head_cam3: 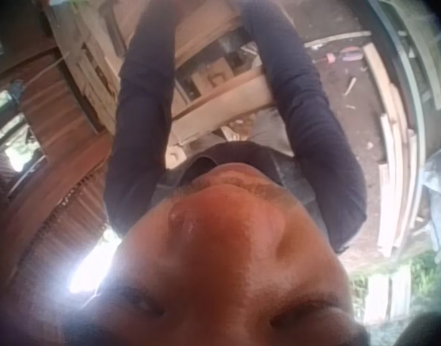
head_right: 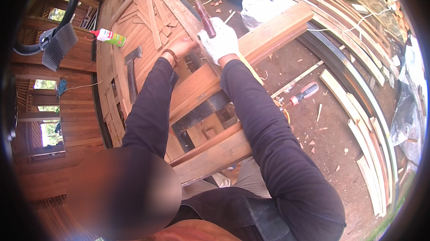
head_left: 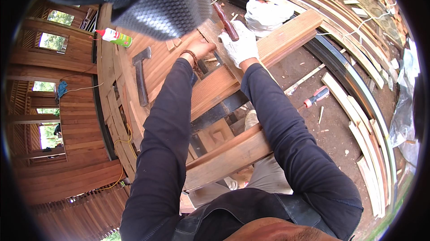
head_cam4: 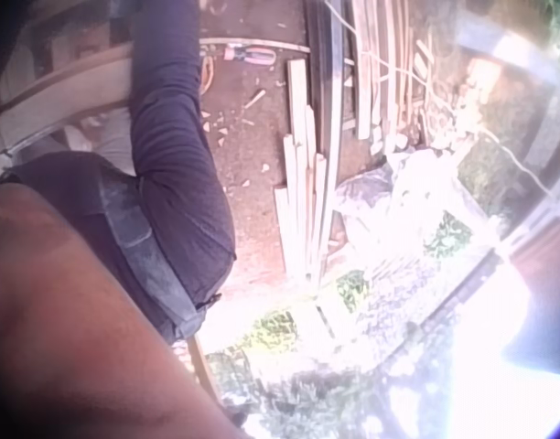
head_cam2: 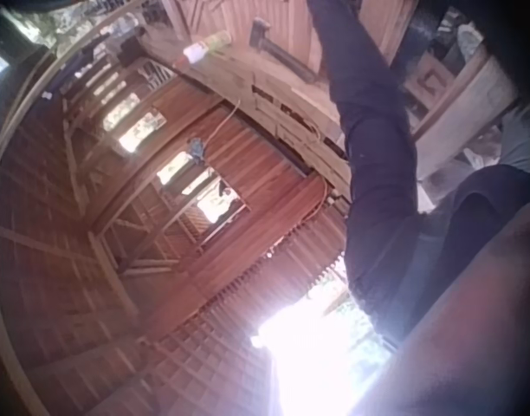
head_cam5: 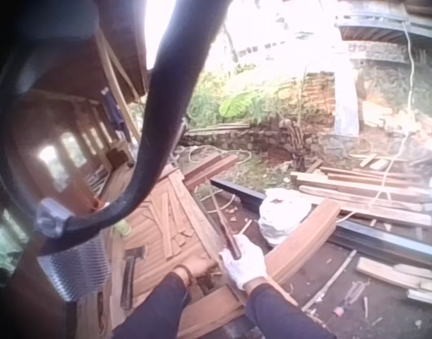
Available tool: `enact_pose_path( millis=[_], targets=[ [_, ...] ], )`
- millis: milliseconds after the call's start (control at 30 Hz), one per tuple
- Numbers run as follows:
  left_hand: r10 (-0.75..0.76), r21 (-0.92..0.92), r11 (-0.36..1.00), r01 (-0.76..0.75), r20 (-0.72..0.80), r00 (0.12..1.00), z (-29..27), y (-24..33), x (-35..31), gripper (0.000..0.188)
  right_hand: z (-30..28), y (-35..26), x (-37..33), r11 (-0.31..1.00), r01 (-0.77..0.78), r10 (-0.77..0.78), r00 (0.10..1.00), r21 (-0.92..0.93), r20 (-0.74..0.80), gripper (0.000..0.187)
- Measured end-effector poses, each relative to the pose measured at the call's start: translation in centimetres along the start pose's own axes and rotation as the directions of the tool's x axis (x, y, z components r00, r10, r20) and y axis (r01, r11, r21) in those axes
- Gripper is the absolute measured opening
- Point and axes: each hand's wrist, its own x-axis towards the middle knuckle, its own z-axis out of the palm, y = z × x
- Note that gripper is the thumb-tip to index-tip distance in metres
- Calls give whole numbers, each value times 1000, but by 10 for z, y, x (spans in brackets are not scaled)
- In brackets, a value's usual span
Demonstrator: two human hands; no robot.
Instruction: The person assembles a wooden frame by repeatedly positioning planks, sawing them to length with a hand saw, and tapping them into place with a hammer. The person also uses a hand plane to smooth plank edges and adjusts the frame alignment during assembly.
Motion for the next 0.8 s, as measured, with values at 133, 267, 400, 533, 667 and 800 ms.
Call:
enact_pose_path(
  millis=[133,267,400,533,667,800],
  targets=[
    [15,70,998,-6,-127,992,11,15,-20,28,-3,-2,-1,1000,6,-6,1000,-21,-1,31],
    [282,378,917,-126,-392,876,29,-6,-33,41,-2,-2,0,1000,17,-18,1000,-1,-26,30],
    [576,566,783,-257,-507,641,46,-39,-38,34,-1,1,0,999,32,-33,999,-31,-25,31],
    [590,539,792,-286,-555,587,42,-45,-27,26,1,1,0,1000,14,-14,1000,-7,-24,32],
    [545,571,806,-153,-616,569,22,-35,-12,27,3,-2,0,1000,-3,3,1000,-1,-11,34],
    [661,642,744,-185,-668,343,2,36,-33,25,1,4,1,997,-14,11,999,-82,-32,35]
  ],
)
